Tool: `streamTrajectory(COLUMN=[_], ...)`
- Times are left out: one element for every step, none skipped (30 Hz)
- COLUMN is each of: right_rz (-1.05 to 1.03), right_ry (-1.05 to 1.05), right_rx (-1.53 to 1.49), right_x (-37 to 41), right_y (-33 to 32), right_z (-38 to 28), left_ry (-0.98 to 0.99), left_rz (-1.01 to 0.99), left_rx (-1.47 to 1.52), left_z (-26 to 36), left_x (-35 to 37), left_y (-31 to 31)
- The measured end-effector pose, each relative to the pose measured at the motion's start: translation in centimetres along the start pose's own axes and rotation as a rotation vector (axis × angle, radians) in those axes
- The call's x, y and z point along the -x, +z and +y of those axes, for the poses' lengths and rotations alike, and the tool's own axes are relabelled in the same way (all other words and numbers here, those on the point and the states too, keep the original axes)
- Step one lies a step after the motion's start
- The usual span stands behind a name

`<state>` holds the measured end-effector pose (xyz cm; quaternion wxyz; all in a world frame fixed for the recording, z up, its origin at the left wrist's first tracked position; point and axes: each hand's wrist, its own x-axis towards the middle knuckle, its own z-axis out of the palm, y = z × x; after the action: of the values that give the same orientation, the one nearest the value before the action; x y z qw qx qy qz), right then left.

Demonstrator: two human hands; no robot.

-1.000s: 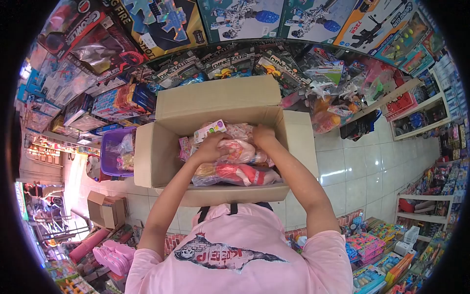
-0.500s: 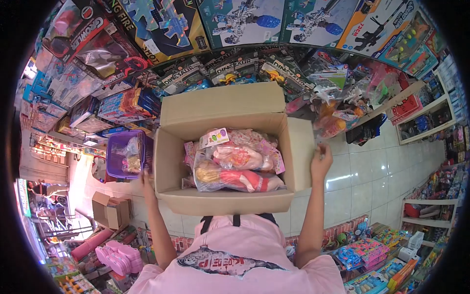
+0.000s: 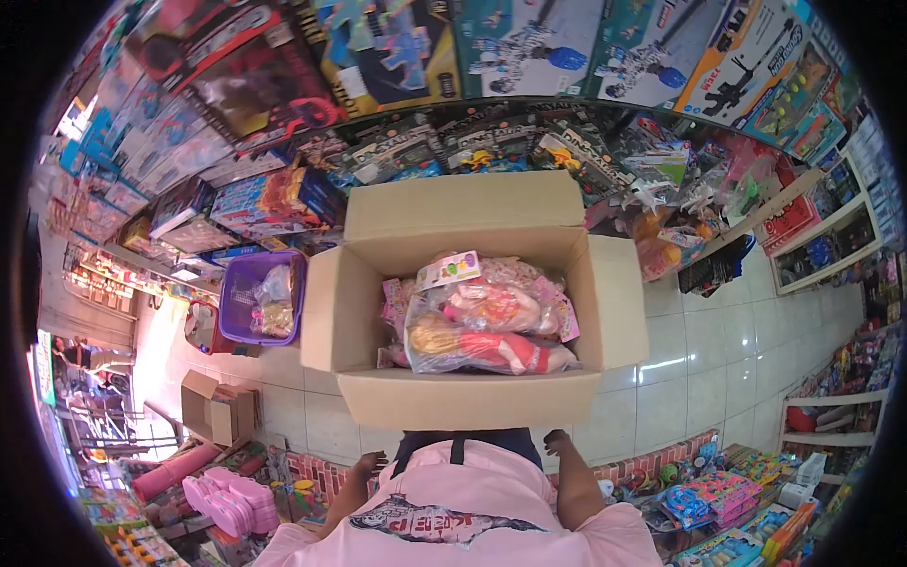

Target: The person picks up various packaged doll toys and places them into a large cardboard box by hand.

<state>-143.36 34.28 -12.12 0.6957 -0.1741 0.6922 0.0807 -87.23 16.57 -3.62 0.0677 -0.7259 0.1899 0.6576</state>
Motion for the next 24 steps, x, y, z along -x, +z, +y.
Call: streamTrajectory(right_rz=[0.102,0.112,0.123,0.131,0.105,0.077,0.128,0.133,0.136,0.139,0.234,0.322,0.312,0.375,0.437,0.424,0.449,0.476,0.476,0.527,0.574,0.575,0.650,0.724], right_ry=[-0.025,-0.022,-0.019,-0.021,0.010,0.041,0.049,-0.021,-0.094,-0.098,-0.164,-0.230,-0.238,-0.294,-0.349,-0.357,-0.409,-0.456,-0.457,-0.534,-0.607,-0.605,-0.573,-0.542], right_rx=[0.023,0.071,0.120,0.133,0.113,0.092,0.080,0.150,0.221,0.242,0.269,0.299,0.329,0.252,0.167,0.185,0.137,0.086,0.099,0.246,0.396,0.412,0.367,0.319], right_x=[2.5,4.5,5.7,5.8,5.5,4.9,3.7,2.0,0.5,0.0,-0.6,-1.1,-0.3,1.6,2.8,3.3,3.4,3.6,2.8,1.1,0.2,0.6,1.5,2.2], right_y=[1.4,2.7,3.5,3.9,4.6,5.5,6.2,6.3,6.6,7.4,7.9,8.6,9.5,10.7,12.5,14.4,15.8,17.2,18.6,19.9,21.1,22.4,24.0,24.9], right_z=[-1.9,-3.8,-5.3,-6.3,-7.2,-8.0,-8.5,-8.7,-9.2,-10.6,-12.3,-13.8,-16.0,-18.6,-20.7,-22.3,-23.7,-24.6,-24.9,-24.9,-24.9,-25.2,-25.8,-26.3], left_ry=[0.006,0.025,0.045,0.092,0.170,0.246,0.331,0.415,0.412,0.514,0.618,0.618,0.636,0.647,0.636,0.578,0.525,0.410,0.408,0.278,0.145,0.144,0.171,0.198], left_rz=[-0.005,0.013,0.031,0.052,0.051,0.052,0.057,0.063,0.066,0.071,0.078,0.090,0.126,0.166,0.187,0.184,0.175,0.196,0.196,0.158,0.116,0.110,0.185,0.261], left_rx=[0.011,-0.053,-0.117,-0.120,-0.101,-0.084,-0.073,-0.059,-0.040,0.022,0.086,0.111,0.141,0.171,0.191,0.145,0.097,-0.085,-0.072,-0.027,0.018,0.032,-0.005,-0.042], left_z=[-0.4,-0.4,-0.2,0.4,0.8,0.7,0.9,0.9,0.2,-0.3,-0.8,-1.6,-2.9,-4.8,-7.2,-9.4,-10.0,-11.0,-12.1,-12.7,-13.5,-15.0,-17.5,-20.0], left_x=[-0.2,-0.1,0.1,0.8,0.4,-0.1,0.0,0.2,0.5,0.4,0.3,0.3,0.2,0.1,0.0,-0.2,1.0,2.5,3.9,5.6,6.3,5.5,3.3,0.8], left_y=[-0.5,-1.1,-1.6,-2.0,-2.6,-3.7,-4.6,-5.4,-6.2,-7.2,-7.9,-8.6,-9.4,-10.3,-11.2,-11.8,-12.4,-13.1,-13.7,-14.1,-14.4,-14.7,-15.2,-15.6])
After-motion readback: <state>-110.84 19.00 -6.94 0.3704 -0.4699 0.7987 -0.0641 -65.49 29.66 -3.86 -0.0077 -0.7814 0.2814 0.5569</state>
